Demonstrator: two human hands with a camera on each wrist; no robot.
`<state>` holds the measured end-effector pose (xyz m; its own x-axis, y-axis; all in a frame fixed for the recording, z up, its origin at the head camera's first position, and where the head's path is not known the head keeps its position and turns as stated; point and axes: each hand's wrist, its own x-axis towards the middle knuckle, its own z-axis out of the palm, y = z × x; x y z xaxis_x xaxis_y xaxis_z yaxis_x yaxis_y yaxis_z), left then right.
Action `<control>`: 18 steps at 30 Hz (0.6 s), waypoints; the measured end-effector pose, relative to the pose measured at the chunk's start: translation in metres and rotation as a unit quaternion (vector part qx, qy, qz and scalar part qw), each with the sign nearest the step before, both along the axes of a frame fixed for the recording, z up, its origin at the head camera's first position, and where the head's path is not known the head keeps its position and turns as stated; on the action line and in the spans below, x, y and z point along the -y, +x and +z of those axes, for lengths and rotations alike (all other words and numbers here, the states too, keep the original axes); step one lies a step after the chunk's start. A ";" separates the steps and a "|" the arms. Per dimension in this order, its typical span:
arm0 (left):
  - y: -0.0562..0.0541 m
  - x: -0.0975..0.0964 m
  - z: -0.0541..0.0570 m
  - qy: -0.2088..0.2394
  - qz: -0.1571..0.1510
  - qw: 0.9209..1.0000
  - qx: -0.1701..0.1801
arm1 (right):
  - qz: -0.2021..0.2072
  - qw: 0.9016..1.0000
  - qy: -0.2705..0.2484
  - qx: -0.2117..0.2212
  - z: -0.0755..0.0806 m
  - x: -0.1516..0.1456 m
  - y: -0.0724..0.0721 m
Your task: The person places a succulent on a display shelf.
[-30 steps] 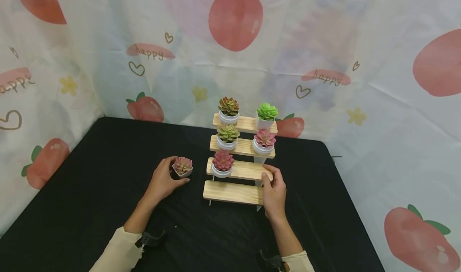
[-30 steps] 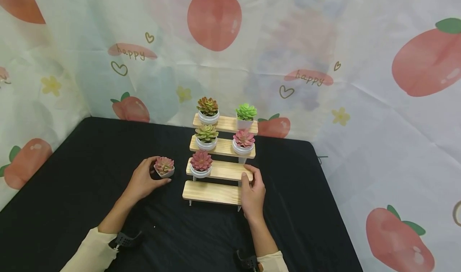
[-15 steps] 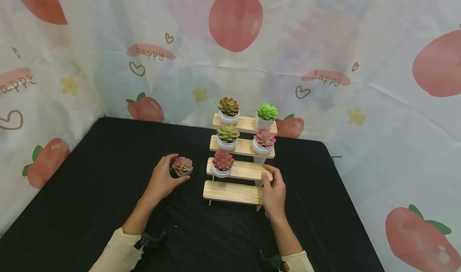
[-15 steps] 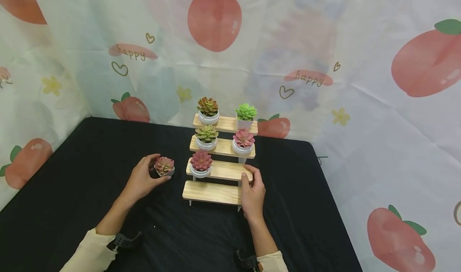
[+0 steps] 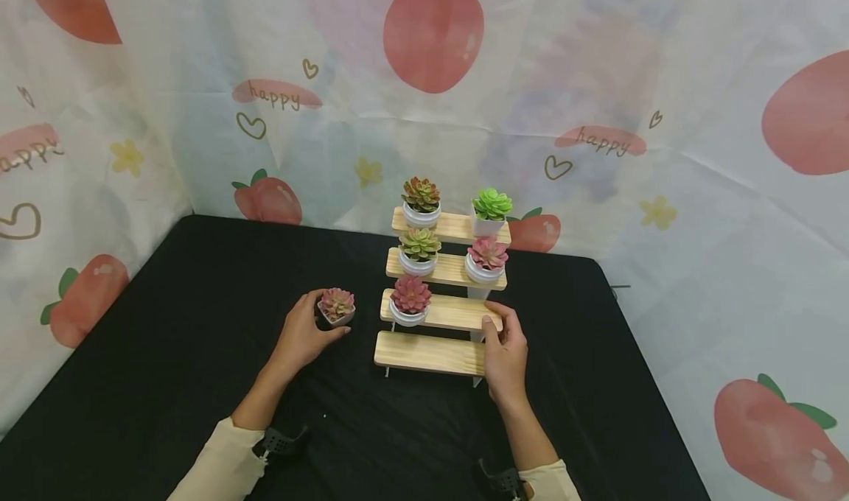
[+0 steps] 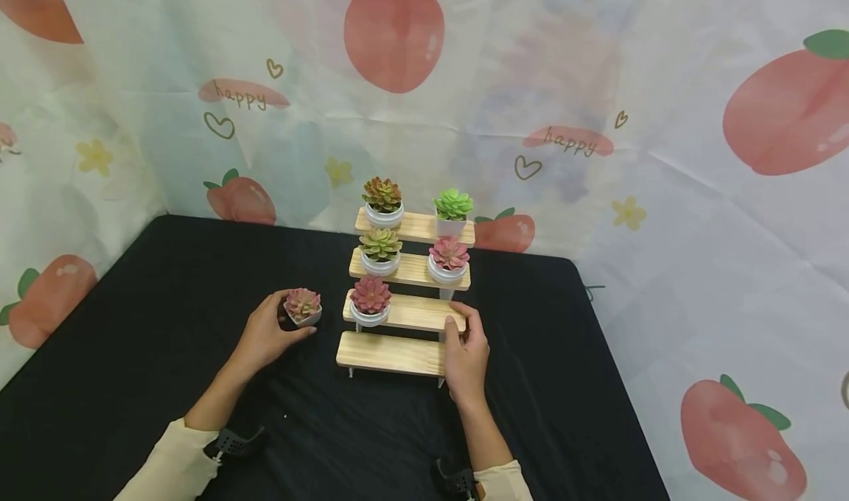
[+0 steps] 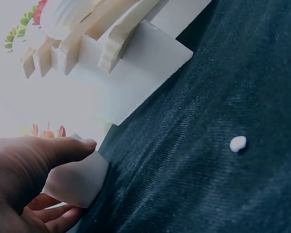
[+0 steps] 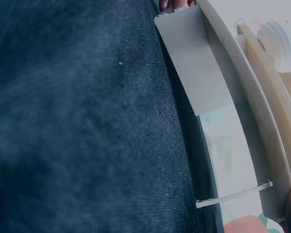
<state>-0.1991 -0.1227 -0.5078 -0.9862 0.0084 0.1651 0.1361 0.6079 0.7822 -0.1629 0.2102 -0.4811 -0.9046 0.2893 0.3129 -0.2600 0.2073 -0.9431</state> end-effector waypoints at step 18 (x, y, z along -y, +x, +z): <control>-0.002 0.001 -0.004 0.006 0.021 0.999 -0.039 | 0.007 1.000 0.003 0.000 0.027 0.010 0.014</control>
<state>-0.2006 -0.1239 -0.5120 -0.9699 -0.0359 0.2410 0.1709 0.6051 0.7776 -0.1494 0.2004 -0.4545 -0.9087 0.2747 0.3142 -0.2625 0.2092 -0.9420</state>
